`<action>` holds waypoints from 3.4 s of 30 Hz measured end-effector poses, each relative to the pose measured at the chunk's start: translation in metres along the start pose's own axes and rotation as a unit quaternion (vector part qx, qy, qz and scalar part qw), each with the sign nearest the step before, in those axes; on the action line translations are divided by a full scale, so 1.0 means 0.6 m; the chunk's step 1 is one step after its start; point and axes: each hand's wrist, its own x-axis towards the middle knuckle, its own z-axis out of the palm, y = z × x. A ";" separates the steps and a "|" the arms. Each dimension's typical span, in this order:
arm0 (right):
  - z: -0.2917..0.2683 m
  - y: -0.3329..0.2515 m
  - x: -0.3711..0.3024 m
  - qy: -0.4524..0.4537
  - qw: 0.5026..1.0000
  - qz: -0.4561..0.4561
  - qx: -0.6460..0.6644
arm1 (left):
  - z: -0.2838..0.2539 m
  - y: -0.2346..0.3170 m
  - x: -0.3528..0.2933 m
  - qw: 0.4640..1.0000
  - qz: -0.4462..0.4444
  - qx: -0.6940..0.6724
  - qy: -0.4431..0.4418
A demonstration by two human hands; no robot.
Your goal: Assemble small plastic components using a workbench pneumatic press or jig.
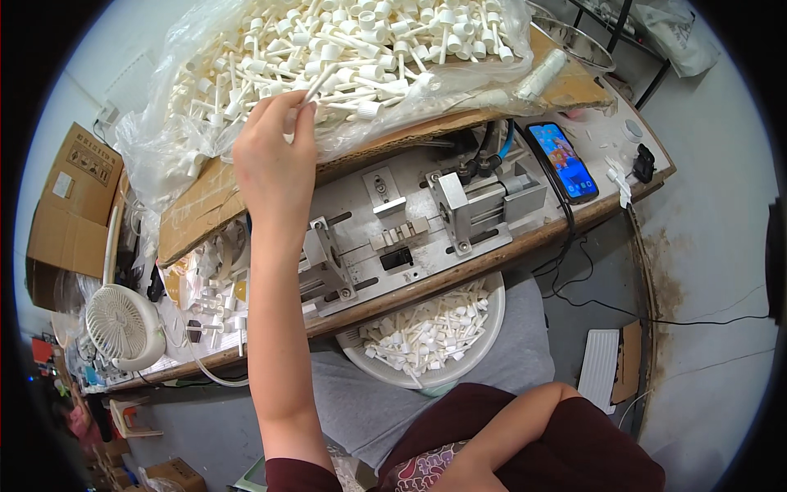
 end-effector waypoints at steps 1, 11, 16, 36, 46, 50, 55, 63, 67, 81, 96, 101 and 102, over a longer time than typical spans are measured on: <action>0.002 0.001 0.006 -0.014 1.000 0.000 0.009 | -0.005 0.008 0.000 1.000 -0.006 -0.012 0.001; -0.069 -0.083 -0.036 -0.167 0.958 0.142 -0.187 | -0.106 0.087 -0.067 0.980 -0.100 -0.171 -0.006; -0.043 -0.192 -0.076 0.026 0.940 0.073 -0.331 | -0.184 0.107 -0.128 0.974 -0.104 -0.179 -0.096; -0.141 -0.420 0.178 0.215 0.069 -0.124 -0.966 | -0.069 0.114 -0.286 0.982 -0.020 -0.041 -0.181; -0.142 -0.432 0.187 0.202 0.188 -0.098 -0.956 | -0.065 0.113 -0.251 0.972 0.013 0.043 -0.230; -0.115 -0.408 0.178 0.248 0.281 -0.068 -0.925 | -0.069 0.114 -0.249 0.971 0.000 0.047 -0.235; -0.070 -0.400 0.184 0.377 0.475 0.095 -0.790 | -0.066 0.115 -0.247 0.969 -0.003 0.043 -0.243; -0.075 -0.343 0.048 0.214 0.416 -0.039 -0.883 | -0.091 0.104 -0.227 0.959 -0.019 -0.041 -0.281; -0.093 -0.297 -0.006 0.173 0.288 -0.051 -0.941 | -0.120 0.080 -0.150 0.974 -0.035 -0.081 -0.208; -0.147 -0.245 0.006 0.121 0.124 0.065 -0.983 | -0.022 -0.005 0.044 0.957 -0.048 0.060 -0.278; -0.107 -0.327 0.081 0.237 0.303 -0.103 -0.917 | -0.156 0.058 -0.078 0.975 -0.041 -0.190 -0.107; -0.115 -0.450 0.176 0.217 0.089 -0.151 -0.960 | -0.139 0.092 -0.175 0.970 -0.054 -0.180 -0.153; -0.119 -0.467 0.188 0.238 0.077 -0.083 -0.965 | -0.138 0.103 -0.186 0.968 -0.070 -0.158 -0.184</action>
